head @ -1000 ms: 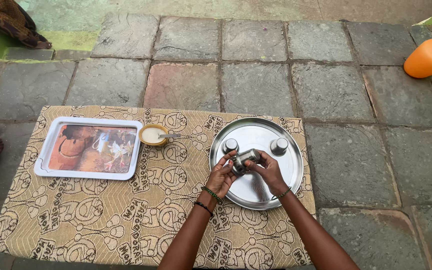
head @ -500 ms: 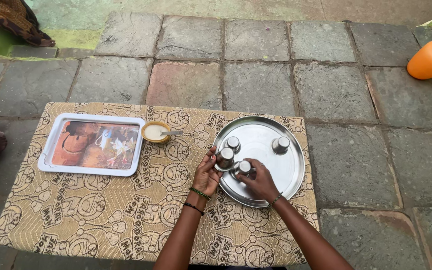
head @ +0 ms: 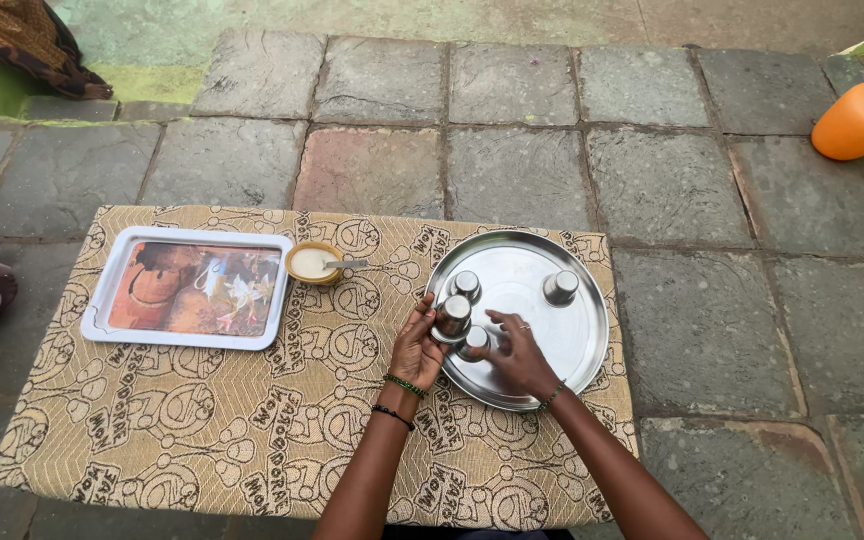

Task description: The person arranges metal cups on a tray, takes cookies out of a plastic bag, and places them onto a separate tray.

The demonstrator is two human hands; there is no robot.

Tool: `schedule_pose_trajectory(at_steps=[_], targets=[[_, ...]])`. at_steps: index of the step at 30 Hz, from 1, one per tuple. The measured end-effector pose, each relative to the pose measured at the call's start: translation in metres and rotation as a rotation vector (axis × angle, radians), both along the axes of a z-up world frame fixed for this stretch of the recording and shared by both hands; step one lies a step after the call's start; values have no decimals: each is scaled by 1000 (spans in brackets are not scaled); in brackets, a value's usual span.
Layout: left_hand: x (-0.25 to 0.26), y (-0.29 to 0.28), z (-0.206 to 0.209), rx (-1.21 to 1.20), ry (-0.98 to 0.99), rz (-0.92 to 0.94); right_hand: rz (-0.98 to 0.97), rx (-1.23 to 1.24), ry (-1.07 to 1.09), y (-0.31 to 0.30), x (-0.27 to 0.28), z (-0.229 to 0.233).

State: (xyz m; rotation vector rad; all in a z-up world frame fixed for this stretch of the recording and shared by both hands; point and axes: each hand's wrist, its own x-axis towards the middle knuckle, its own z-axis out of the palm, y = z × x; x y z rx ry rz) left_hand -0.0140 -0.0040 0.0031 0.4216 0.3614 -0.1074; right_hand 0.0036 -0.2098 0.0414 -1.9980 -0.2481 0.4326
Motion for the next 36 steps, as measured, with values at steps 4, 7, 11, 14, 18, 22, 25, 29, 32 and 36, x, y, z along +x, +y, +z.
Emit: schedule_pose_trajectory(at_steps=[4, 7, 11, 14, 18, 22, 25, 29, 32, 36], targets=[[2, -6, -5, -73, -72, -21, -78, 39, -177, -7, -3, 24], [5, -15, -8, -108, -98, -61, -55, 75, -217, 4, -5, 39], [3, -24, -3, -63, -102, -101, -108, 129, -184, 11, -5, 46], [1, -27, 0, -27, -59, -121, -133, 173, -164, 7, -4, 42], [-4, -32, -6, 26, -52, -151, -155, 323, -62, -2, -8, 34], [-4, -38, -7, 54, -71, -165, -292, 566, 114, -13, -10, 21], [-4, -39, 5, 63, -23, -160, -404, 605, 149, -29, -4, 12], [-4, -35, 15, 28, -22, -144, -294, 141, -41, -60, -6, 3], [-1, -33, 13, 12, -37, -138, -252, -108, -57, -71, -13, -6], [3, -37, 8, -50, -46, -131, -299, -257, 67, -78, -20, -13]])
